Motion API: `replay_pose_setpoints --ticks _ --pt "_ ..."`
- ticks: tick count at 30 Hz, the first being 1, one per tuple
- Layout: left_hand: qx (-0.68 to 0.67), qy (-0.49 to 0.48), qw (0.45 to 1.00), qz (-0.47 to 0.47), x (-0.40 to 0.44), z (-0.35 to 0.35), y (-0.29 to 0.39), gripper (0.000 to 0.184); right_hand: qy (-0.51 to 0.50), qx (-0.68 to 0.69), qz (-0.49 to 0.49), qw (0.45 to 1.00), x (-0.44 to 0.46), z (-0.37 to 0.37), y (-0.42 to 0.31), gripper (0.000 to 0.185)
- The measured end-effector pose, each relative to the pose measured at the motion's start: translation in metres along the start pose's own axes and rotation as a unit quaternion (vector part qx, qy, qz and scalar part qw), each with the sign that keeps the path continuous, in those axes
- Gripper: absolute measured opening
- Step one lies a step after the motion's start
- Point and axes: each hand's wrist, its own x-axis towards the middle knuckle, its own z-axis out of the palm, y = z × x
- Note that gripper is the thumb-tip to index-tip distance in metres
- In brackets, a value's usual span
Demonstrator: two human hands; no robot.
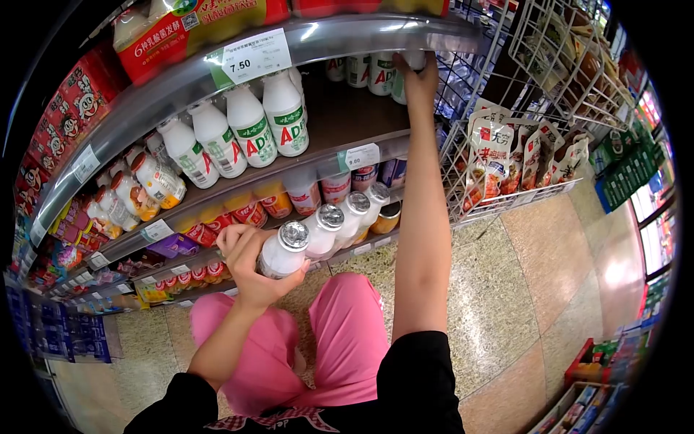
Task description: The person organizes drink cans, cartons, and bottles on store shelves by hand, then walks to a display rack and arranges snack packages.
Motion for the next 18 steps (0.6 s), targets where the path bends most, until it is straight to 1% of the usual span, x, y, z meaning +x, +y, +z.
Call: replay_pose_setpoints --ticks 2,3,5,6,7,10,13,16,18 --pt "-0.004 0.000 1.000 0.000 0.000 0.000 -0.002 0.050 0.022 0.069 0.025 0.997 -0.006 0.001 -0.004 0.065" --pt "-0.005 0.002 1.000 0.000 0.001 0.000 -0.002 0.050 0.038 0.080 0.024 0.996 -0.007 0.000 0.001 0.070" --pt "-0.007 0.003 1.000 0.000 0.001 0.000 -0.003 0.050 0.033 0.087 0.018 0.995 -0.007 -0.008 0.013 0.073" --pt "-0.007 0.002 1.000 0.001 0.002 0.000 -0.003 0.050 0.030 0.091 0.015 0.995 -0.007 -0.009 0.007 0.075" --pt "-0.008 0.002 1.000 0.001 0.002 0.000 -0.004 0.050 0.019 0.100 0.026 0.994 -0.011 -0.011 0.001 0.073" --pt "-0.020 0.003 1.000 -0.007 0.003 0.003 -0.005 0.050 0.052 0.146 0.072 0.985 -0.018 -0.013 -0.013 0.070" --pt "-0.023 -0.004 1.000 -0.006 0.003 0.004 -0.006 0.050 0.077 0.197 0.069 0.975 -0.019 -0.013 -0.010 0.067" --pt "-0.021 -0.006 1.000 0.001 0.003 0.004 -0.007 0.049 0.035 0.263 0.085 0.960 -0.020 -0.020 -0.009 0.060" --pt "-0.033 -0.004 0.999 -0.011 0.003 0.005 -0.007 0.043 0.059 0.275 0.087 0.956 -0.015 -0.018 -0.003 0.052"
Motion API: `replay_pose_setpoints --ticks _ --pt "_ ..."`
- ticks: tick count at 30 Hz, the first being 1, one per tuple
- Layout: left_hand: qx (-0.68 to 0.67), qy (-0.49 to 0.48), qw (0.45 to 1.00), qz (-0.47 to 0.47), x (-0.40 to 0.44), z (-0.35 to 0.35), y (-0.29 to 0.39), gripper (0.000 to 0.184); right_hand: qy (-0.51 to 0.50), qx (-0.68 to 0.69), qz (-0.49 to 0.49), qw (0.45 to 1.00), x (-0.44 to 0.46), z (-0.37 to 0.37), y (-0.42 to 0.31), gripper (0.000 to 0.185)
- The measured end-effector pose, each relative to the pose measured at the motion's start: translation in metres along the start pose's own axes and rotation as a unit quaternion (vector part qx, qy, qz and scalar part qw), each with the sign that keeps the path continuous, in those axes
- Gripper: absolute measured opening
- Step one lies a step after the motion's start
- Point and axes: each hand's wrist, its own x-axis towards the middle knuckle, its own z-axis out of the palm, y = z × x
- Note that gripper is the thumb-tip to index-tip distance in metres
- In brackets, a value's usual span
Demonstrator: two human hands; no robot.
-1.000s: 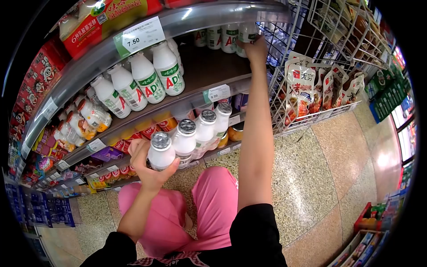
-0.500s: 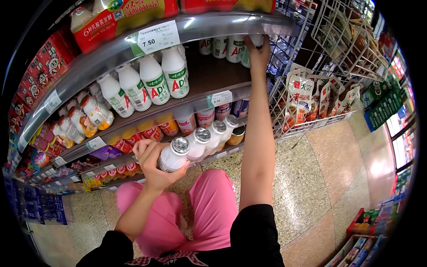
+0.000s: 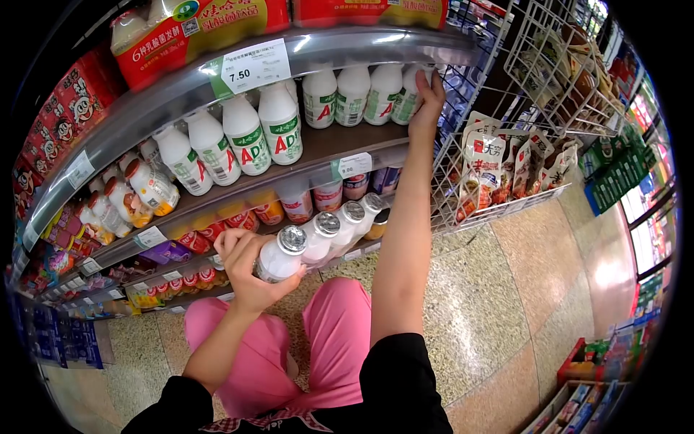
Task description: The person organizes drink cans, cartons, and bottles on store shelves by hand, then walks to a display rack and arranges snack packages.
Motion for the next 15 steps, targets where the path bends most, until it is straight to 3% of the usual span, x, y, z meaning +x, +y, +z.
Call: replay_pose_setpoints --ticks 4,10,15 --pt "0.007 -0.005 1.000 0.010 0.000 0.001 -0.003 0.049 -0.017 -0.021 -0.053 0.998 0.002 0.003 -0.003 0.042" --pt "0.005 -0.006 1.000 0.004 0.000 0.002 -0.003 0.049 0.020 -0.206 -0.135 0.969 0.014 0.025 0.006 0.040" --pt "0.003 -0.009 1.000 0.006 0.000 0.004 -0.001 0.049 0.000 -0.120 -0.117 0.986 0.019 0.024 0.007 0.035"
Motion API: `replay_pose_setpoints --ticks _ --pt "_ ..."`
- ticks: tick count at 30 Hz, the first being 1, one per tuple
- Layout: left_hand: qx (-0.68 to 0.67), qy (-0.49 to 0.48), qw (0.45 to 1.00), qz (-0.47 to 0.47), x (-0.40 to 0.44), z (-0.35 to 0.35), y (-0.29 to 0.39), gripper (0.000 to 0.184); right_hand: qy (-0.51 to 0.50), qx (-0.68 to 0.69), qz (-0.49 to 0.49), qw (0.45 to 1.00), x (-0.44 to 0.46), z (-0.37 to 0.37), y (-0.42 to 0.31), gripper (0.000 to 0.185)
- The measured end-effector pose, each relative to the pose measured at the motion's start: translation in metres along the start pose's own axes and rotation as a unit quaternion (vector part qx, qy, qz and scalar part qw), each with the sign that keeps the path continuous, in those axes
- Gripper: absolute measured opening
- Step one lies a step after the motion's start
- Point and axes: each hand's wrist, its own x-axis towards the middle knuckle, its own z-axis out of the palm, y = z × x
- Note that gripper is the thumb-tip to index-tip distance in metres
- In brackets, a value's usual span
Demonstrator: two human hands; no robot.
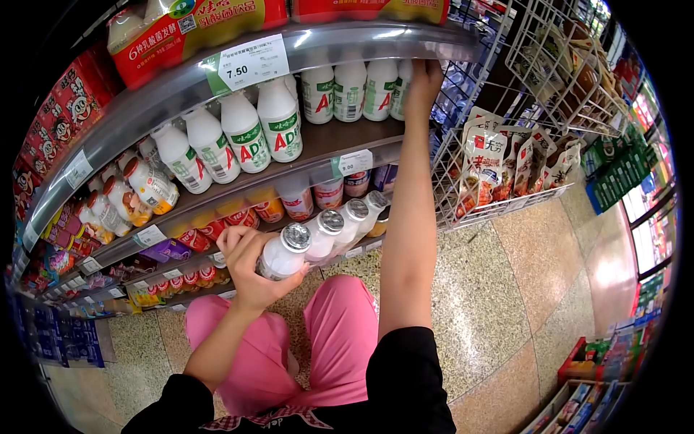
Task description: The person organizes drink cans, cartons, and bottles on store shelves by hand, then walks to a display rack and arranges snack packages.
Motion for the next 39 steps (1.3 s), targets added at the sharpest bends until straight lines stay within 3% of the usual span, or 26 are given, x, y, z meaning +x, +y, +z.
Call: replay_pose_setpoints --ticks 14,17,18,20,22,24,27,31,35,37,39 --pt "0.004 0.001 1.000 0.003 -0.004 0.003 0.003 0.050 -0.009 -0.002 0.022 1.000 0.003 0.013 0.009 0.037" --pt "0.002 0.006 1.000 0.004 -0.004 0.004 0.004 0.051 0.005 -0.056 0.012 0.998 -0.004 0.016 -0.003 0.042" --pt "0.001 0.009 1.000 0.005 -0.004 0.004 0.003 0.052 -0.010 -0.048 0.011 0.999 -0.010 0.017 -0.007 0.052" --pt "-0.001 0.018 1.000 0.010 -0.003 0.003 0.003 0.053 -0.004 -0.162 -0.011 0.987 -0.023 0.006 -0.010 0.060" --pt "-0.004 0.026 0.999 0.018 -0.002 0.000 0.004 0.054 -0.082 -0.156 0.112 0.978 -0.065 0.001 -0.083 0.066" --pt "-0.009 0.043 0.999 0.013 -0.003 -0.001 0.003 0.055 -0.161 -0.184 0.120 0.962 -0.107 -0.010 -0.140 0.066" --pt "-0.004 0.059 0.998 0.016 -0.002 -0.003 0.002 0.056 -0.131 -0.154 0.095 0.975 -0.169 -0.023 -0.170 0.060" --pt "-0.021 0.080 0.997 0.007 -0.002 -0.008 0.000 0.054 -0.050 -0.091 0.175 0.979 -0.228 -0.033 -0.178 0.062" --pt "-0.101 0.126 0.984 -0.072 -0.003 -0.006 0.003 0.050 -0.065 -0.006 0.259 0.964 -0.252 -0.030 -0.168 0.059" --pt "-0.141 0.142 0.970 -0.135 -0.006 -0.007 0.006 0.051 -0.061 -0.006 0.246 0.967 -0.255 -0.030 -0.162 0.056" --pt "-0.145 0.136 0.971 -0.130 -0.001 -0.008 0.009 0.048 -0.067 -0.012 0.231 0.971 -0.249 -0.027 -0.160 0.054"
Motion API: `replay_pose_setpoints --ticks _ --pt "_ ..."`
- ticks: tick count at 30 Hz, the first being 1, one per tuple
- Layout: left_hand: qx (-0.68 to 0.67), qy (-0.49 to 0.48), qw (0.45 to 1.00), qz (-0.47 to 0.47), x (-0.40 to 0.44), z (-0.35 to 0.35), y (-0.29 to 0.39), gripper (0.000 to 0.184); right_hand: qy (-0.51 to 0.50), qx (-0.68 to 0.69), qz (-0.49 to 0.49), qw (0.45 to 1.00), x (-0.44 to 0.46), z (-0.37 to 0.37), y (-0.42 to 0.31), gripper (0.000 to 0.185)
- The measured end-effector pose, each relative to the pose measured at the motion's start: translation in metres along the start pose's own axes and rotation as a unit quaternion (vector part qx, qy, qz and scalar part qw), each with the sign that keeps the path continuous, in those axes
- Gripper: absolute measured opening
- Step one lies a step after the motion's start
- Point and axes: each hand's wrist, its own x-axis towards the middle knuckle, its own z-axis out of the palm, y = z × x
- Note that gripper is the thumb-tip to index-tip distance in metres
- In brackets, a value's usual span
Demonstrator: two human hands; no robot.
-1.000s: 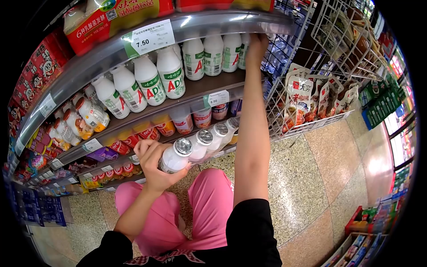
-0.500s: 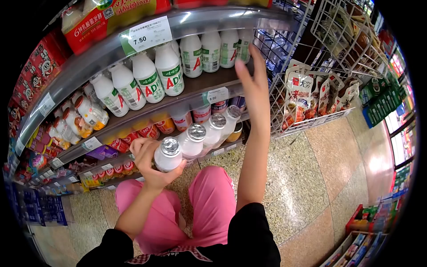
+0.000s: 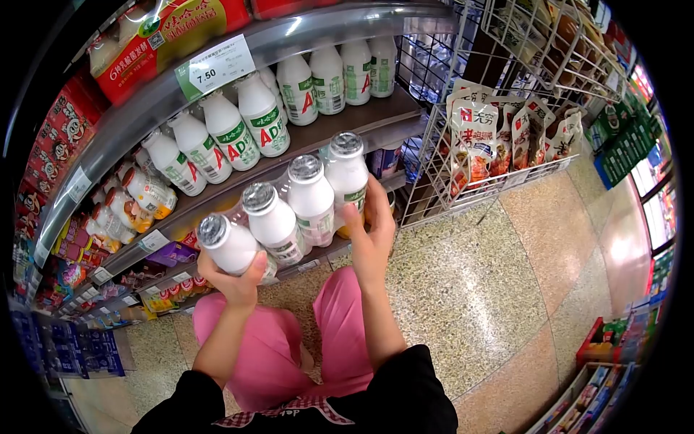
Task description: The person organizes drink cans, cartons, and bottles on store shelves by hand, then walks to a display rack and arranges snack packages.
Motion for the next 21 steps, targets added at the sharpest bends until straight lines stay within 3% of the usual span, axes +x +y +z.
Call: replay_pose_setpoints --ticks 6,10,15,21 --pt "0.105 -0.031 0.981 0.160 0.036 0.017 0.024 0.055 0.021 0.051 -0.045 0.997 0.043 0.006 -0.002 0.052" --pt "0.102 -0.030 0.975 0.193 0.056 0.039 0.048 0.055 0.046 0.096 -0.115 0.988 0.083 0.007 -0.008 0.054" --pt "0.078 -0.063 0.977 0.187 0.070 0.062 0.053 0.069 0.060 0.119 -0.194 0.972 0.128 0.007 0.007 0.054" --pt "0.038 -0.059 0.991 0.110 0.080 0.095 0.046 0.070 0.069 0.117 -0.211 0.968 0.159 -0.001 0.023 0.053"
